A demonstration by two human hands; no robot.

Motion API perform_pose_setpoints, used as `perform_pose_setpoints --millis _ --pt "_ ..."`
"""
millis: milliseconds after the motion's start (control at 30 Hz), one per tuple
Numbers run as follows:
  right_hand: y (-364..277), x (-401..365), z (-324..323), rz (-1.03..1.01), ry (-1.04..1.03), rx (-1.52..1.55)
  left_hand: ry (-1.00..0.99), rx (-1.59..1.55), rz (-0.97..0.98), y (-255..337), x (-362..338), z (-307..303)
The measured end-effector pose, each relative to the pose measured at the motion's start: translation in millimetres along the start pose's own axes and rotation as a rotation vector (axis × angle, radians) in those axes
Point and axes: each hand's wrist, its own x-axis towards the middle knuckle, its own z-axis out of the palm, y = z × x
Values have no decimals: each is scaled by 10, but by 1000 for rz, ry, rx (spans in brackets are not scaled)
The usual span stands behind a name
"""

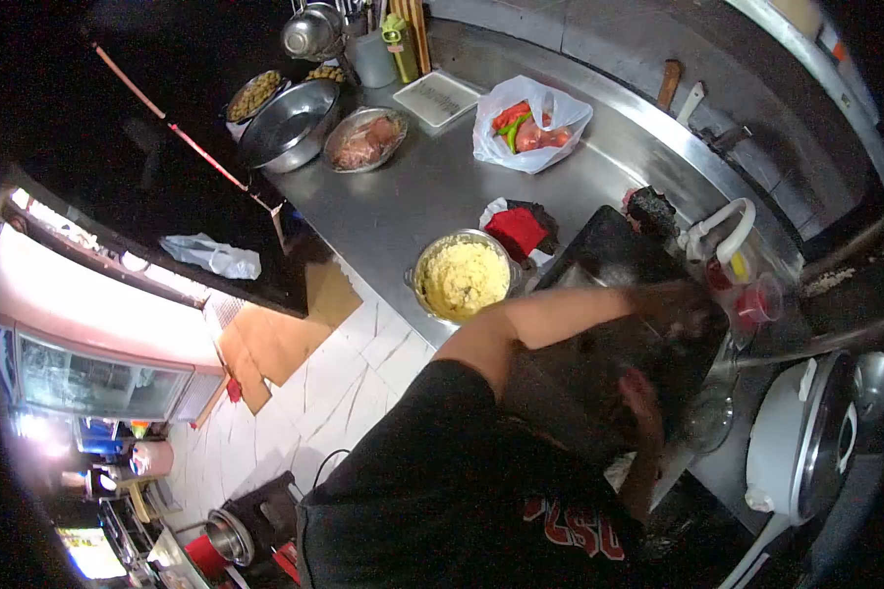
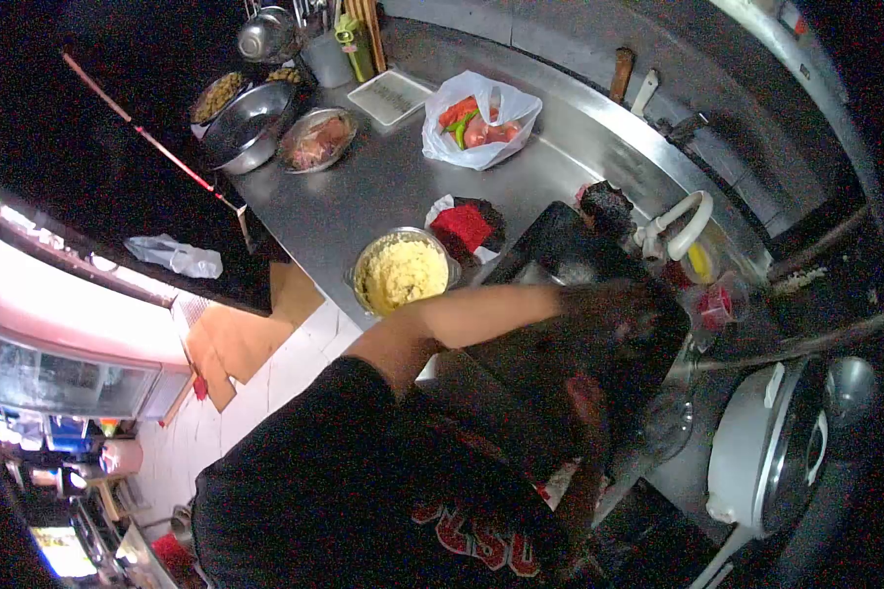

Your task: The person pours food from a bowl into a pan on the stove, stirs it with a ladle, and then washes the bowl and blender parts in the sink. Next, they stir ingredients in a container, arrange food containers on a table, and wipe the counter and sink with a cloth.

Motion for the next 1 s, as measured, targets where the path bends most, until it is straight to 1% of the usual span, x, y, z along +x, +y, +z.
perform_pose_setpoints --millis 33,67,100,200,233,267,300,333,367,400,433,467,500,567,600,633,667,700,733,800,833,867,933,967,1000 --pt "-41 -11 7 -102 42 187 90 -515 -62 343 330 -351" --pt "-84 -23 14 -211 65 369 38 -865 -196 431 338 -430" --pt "-111 -18 127 -101 104 116 35 -1209 -356 505 344 -500" --pt "-199 46 530 255 200 -638 -100 -740 -361 389 193 -387" --pt "-269 51 609 379 223 -893 -132 -578 -352 456 187 -449" --pt "-321 7 697 240 345 -700 -164 -409 -342 499 174 -542" --pt "-393 56 759 246 356 -694 -151 -668 -606 575 152 -577" --pt "-440 77 842 109 429 -362 -60 -917 -880 845 150 -755" --pt "-471 61 923 -25 496 -34 -73 -927 -878 866 78 -762" --pt "-501 38 1012 -14 504 -32 -177 -275 -610 853 32 -744" --pt "-670 -24 1041 -5 544 129 -244 364 -299 809 31 -713" --pt "-874 -80 1024 -7 584 289 -45 -165 -286 680 26 -612" --pt "-1083 -145 1038 -17 598 296 -55 -157 -273 822 20 -728" --pt "-1407 -256 1065 439 631 -493 -258 415 -328 1210 -29 -935" --pt "-1020 -122 1000 401 529 -564 -223 304 -279 1179 -5 -945" --pt "-1214 -84 967 375 557 -561 -194 193 -227 1168 18 -967" --pt "-1613 -197 1007 131 730 -289 -107 -125 -384 1105 91 -961" --pt "-1593 -162 1050 13 810 -132 -22 -455 -546 1062 84 -879" --pt "-1576 -125 1090 -118 875 17 -14 -138 -434 972 -10 -819" --pt "-805 191 1026 275 528 -700 -176 472 -297 1128 -140 -1004" --pt "-739 268 982 263 542 -697 -214 329 -253 1108 -122 -1112" --pt "-718 375 956 237 465 -508 -220 349 -244 1001 -62 -1071" --pt "-648 497 1040 187 281 -135 39 -759 -631 859 -78 -826" --pt "-725 482 1095 141 307 -85 36 -747 -631 776 -186 -753" --pt "-801 461 1129 106 368 -102 -40 -53 -322 696 -288 -683"
